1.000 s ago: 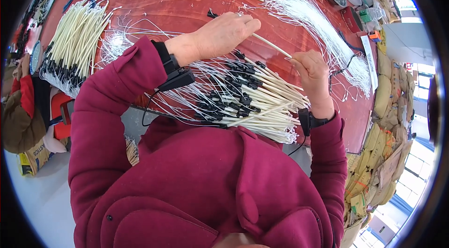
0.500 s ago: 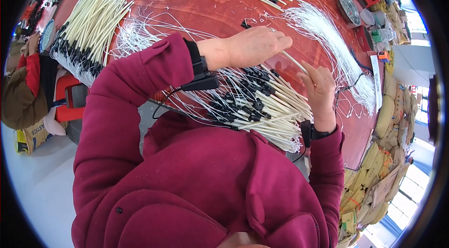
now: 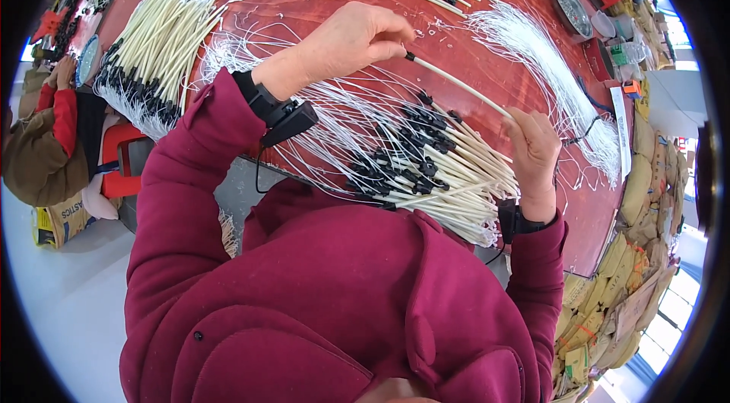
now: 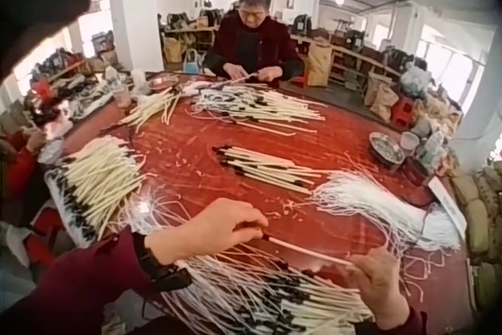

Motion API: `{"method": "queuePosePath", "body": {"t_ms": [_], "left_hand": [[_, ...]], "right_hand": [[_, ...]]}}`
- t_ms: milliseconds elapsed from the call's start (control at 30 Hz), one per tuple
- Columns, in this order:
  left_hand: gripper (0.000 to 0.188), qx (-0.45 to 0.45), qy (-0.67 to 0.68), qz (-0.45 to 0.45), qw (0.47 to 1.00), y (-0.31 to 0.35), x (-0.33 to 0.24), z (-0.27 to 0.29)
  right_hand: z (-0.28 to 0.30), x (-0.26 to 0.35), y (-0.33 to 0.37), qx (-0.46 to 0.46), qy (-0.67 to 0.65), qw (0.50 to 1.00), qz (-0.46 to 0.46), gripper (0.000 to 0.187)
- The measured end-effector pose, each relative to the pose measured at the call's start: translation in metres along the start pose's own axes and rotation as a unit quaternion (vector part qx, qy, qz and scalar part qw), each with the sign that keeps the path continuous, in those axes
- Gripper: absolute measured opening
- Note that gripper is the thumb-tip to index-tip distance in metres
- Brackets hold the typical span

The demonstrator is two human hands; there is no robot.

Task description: The person picks up a white tube and a black cap, fits the cap onto the tube by hand, and places the assembled piece onto a pile. This process is repeated for several tubes and caps before the person gathers the finished pieces.

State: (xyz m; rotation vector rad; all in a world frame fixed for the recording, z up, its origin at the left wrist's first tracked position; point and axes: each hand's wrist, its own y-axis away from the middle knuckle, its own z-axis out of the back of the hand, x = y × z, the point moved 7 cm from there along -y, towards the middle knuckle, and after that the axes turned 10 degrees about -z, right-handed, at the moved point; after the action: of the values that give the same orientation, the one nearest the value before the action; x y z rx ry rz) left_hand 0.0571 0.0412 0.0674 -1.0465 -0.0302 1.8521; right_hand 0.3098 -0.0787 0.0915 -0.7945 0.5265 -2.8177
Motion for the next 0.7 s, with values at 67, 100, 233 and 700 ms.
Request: {"method": "queuePosePath", "body": {"t_ms": [67, 100, 233, 700], "left_hand": [[0.022, 0.005, 0.01, 0.016, 1.0, 0.005, 0.001, -0.001], [0.018, 0.01, 0.022, 0.03, 0.999, 0.006, 0.002, -0.002], [0.015, 0.005, 0.151, 0.121, 0.981, 0.012, 0.007, -0.006], [0.026, -0.363, -0.133, 0.228, 0.894, 0.177, 0.04, 0.194]], "right_hand": [[0.0, 0.002, 0.001, 0.003, 0.0, 1.0, 0.003, 0.012], [0.001, 0.003, 0.002, 0.006, 0.003, 1.0, 0.006, 0.012], [0.006, -0.001, 0.009, -0.001, 0.015, 1.0, 0.001, 0.011], [0.061, 0.038, 0.045, -0.001, 0.059, 0.996, 0.061, 0.017]]}}
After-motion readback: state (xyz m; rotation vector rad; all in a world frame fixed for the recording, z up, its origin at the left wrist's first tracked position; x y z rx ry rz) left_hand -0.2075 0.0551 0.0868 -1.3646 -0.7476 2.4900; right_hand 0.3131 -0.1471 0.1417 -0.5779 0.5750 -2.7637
